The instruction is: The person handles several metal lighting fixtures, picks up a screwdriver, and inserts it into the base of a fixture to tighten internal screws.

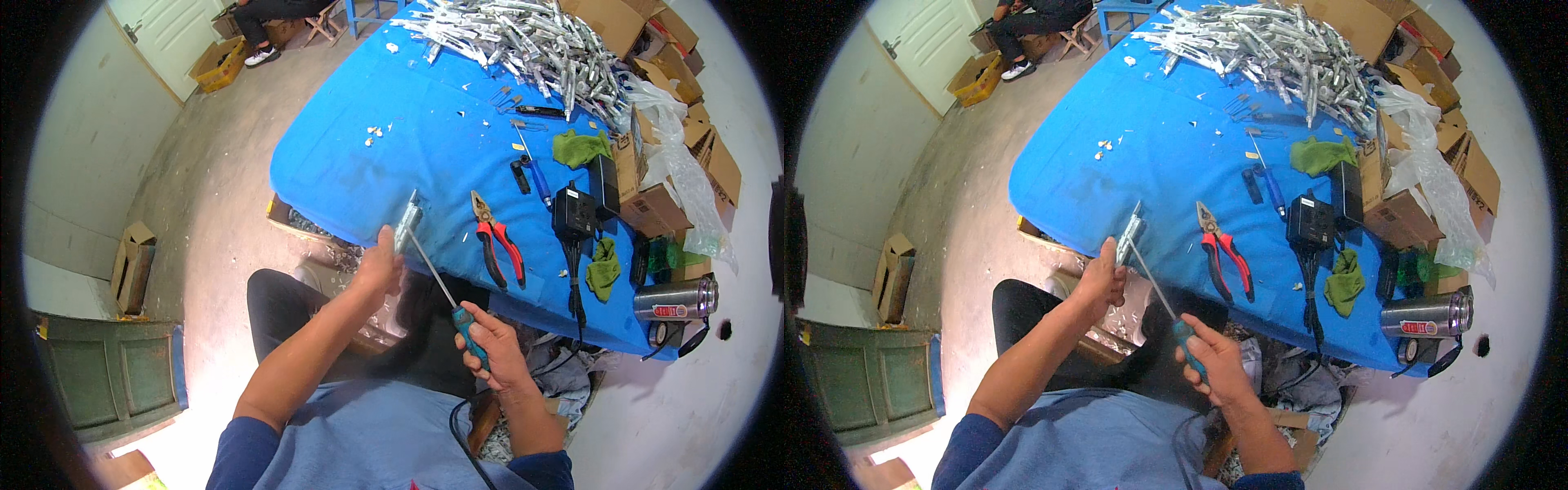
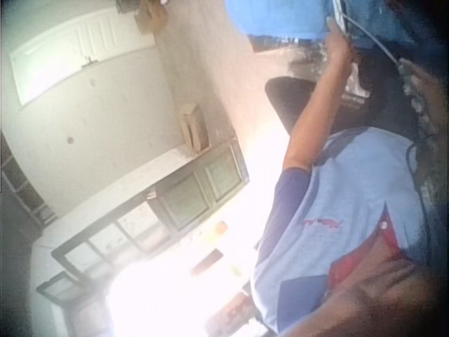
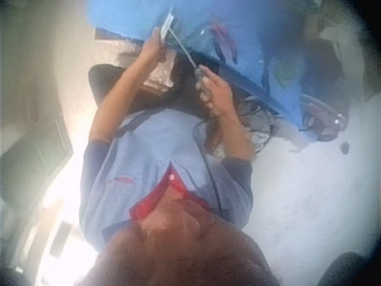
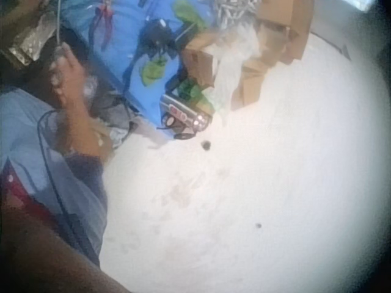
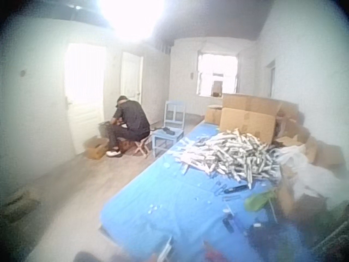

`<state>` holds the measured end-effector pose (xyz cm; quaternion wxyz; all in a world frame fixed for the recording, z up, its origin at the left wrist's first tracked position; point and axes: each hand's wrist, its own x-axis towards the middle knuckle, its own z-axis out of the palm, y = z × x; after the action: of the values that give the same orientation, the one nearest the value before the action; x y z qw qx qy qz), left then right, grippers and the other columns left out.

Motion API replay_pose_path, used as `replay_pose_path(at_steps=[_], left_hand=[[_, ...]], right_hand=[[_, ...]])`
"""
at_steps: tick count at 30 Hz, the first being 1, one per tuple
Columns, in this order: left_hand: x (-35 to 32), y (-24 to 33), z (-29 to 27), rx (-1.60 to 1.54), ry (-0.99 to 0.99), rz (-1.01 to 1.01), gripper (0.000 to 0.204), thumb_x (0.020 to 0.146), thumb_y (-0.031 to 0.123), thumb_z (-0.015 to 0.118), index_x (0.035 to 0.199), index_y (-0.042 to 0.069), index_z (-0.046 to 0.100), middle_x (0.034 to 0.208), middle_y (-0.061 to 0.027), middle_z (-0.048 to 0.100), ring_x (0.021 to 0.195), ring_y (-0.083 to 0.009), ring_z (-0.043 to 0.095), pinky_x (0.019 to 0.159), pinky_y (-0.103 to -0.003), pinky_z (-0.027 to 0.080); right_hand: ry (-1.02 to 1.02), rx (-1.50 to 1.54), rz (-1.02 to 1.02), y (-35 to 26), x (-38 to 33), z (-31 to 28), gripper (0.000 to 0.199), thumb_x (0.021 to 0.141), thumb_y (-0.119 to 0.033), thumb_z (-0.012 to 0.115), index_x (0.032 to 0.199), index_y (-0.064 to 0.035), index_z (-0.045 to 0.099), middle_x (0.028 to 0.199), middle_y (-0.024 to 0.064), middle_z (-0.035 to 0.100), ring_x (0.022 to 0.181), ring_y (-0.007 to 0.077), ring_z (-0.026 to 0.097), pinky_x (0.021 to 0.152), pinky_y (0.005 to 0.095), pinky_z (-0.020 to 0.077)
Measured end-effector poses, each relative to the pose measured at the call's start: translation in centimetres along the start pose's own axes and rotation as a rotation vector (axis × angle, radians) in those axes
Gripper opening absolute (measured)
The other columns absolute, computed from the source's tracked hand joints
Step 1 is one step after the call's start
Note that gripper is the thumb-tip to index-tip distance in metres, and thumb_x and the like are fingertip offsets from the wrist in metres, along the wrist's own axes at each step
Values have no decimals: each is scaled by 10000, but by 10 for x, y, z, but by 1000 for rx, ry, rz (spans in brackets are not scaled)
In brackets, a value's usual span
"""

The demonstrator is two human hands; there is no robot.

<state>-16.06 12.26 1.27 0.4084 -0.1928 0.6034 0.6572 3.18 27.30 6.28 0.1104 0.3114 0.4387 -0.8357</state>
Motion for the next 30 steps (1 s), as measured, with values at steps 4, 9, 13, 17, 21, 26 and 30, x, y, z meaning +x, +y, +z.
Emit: replay_pose_path(at_steps=[4, 9, 13, 17, 21, 26, 30], left_hand=[[0, 0, -2, -10, -45, -22, 608, 889, 707, 371, 605, 171, 343, 502, 45, 250, 396, -120, 198, 412, -282, 203], [1, -4, 0, -3, -10, 20, 612, 882, 721, 373, 616, 170, 345, 505, 46, 246, 398, -116, 201, 412, -280, 196], [2, -5, 4, -28, 45, 27, 611, 886, 719, 368, 630, 164, 349, 511, 46, 249, 401, -116, 204, 408, -278, 187], [5, -8, 2, -10, 50, 40, 603, 903, 702, 347, 642, 159, 350, 519, 46, 253, 403, -115, 211, 403, -277, 183], [5, -7, 3, 1, 54, 45, 597, 918, 684, 326, 643, 155, 351, 523, 45, 259, 407, -114, 219, 403, -280, 186], [5, -6, 5, 31, 64, 66, 591, 931, 667, 313, 648, 150, 356, 529, 38, 260, 415, -118, 214, 408, -286, 194], [-2, 0, 4, 63, 76, 75, 607, 934, 664, 309, 628, 142, 366, 523, 40, 263, 412, -121, 227, 407, -294, 204]], right_hand=[[11, 69, 9, 1, -2, 5, 412, 960, -156, 526, 1355, -56, 467, 837, 99, 596, 497, 70, 500, 364, 156, 346], [28, 11, 5, -4, 0, 5, 419, 956, -159, 533, 1356, -50, 466, 835, 98, 600, 499, 68, 505, 366, 153, 349], [41, -78, 5, -9, 1, 6, 441, 954, -176, 547, 1369, -57, 458, 833, 89, 604, 494, 65, 504, 369, 151, 354], [60, -214, -30, -17, 2, 7, 422, 954, -171, 545, 1358, -67, 490, 796, 47, 605, 503, 48, 481, 392, 169, 343], [40, -352, -117, -17, 6, 1, 418, 951, -186, 568, 1346, -64, 505, 788, 53, 620, 501, 42, 489, 393, 163, 337], [19, -323, -80, -20, 10, -5, 429, 958, -179, 549, 1367, -74, 475, 795, 61, 607, 494, 47, 485, 381, 164, 338], [-13, -49, 92, -29, 5, 1, 442, 963, -173, 530, 1385, -77, 440, 807, 74, 593, 487, 56, 486, 364, 161, 340]])
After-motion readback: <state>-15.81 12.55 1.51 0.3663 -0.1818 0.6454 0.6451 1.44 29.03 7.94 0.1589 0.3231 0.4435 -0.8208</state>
